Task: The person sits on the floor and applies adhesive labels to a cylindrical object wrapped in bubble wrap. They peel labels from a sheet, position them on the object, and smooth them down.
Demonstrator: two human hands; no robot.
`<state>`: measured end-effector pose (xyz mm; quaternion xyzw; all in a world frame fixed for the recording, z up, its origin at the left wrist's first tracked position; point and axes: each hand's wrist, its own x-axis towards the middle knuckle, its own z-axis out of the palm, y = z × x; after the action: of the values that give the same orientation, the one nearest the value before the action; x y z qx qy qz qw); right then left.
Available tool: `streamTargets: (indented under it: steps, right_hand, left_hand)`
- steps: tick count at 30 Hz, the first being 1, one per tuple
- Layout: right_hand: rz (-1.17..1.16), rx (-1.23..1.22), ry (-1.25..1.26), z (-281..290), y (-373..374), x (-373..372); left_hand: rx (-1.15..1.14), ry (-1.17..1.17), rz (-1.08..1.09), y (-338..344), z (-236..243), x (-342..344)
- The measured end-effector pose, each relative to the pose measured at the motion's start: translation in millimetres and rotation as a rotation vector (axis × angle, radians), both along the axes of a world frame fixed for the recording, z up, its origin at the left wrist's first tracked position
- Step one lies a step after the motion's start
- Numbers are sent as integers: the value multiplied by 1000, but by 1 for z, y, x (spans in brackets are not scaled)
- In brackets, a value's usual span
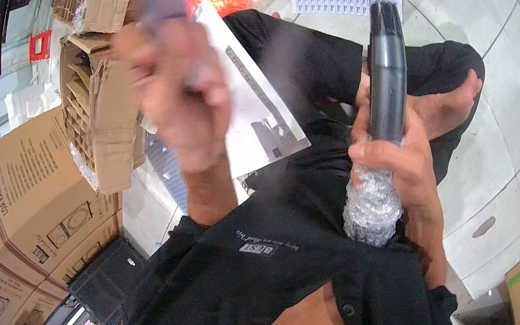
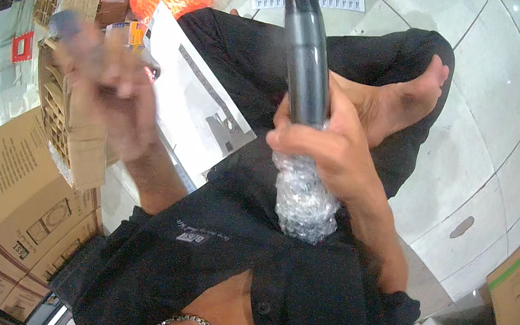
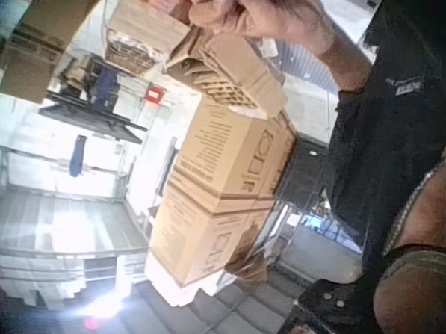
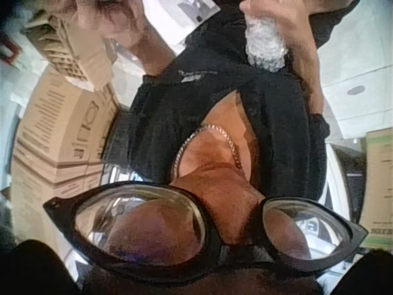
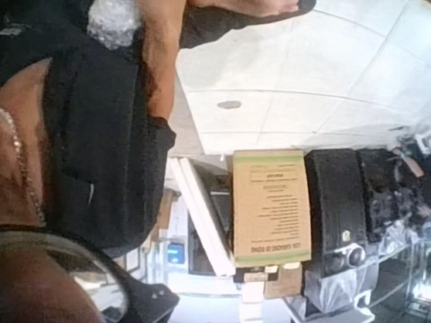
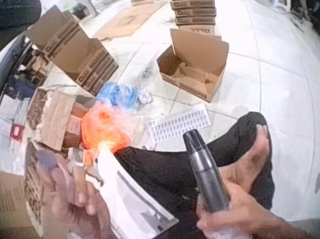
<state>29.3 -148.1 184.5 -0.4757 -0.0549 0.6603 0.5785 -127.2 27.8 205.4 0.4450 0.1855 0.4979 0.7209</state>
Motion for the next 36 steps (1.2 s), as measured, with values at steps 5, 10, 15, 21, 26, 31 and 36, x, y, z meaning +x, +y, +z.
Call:
streamTargets:
  steps: [5, 10, 15, 21, 26, 31, 36]
  right_hand:
    - [42, 62, -24, 2, 3, -4]
    - [58, 35, -24, 0, 1, -4]
    - [10, 44, -84, 6, 6, -10]
    - [43, -6, -64, 4, 7, -10]
    - [-1, -36, -22, -7, -3, -1]
    - [22, 55, -2, 3, 6, -4]
    - [17, 45, -13, 3, 3, -4]
  left_hand:
    - [122, 213, -77, -16, -5, 18]
    - [147, 351, -121, -36, -13, 35]
    - [257, 532, -168, -43, -32, 46]
    - [459, 652, -96, -38, -34, 40]
    - [191, 271, 121, -3, 4, 9]
    - [151, 333, 6, -26, -11, 32]
    - [257, 463, -99, -40, -17, 45]
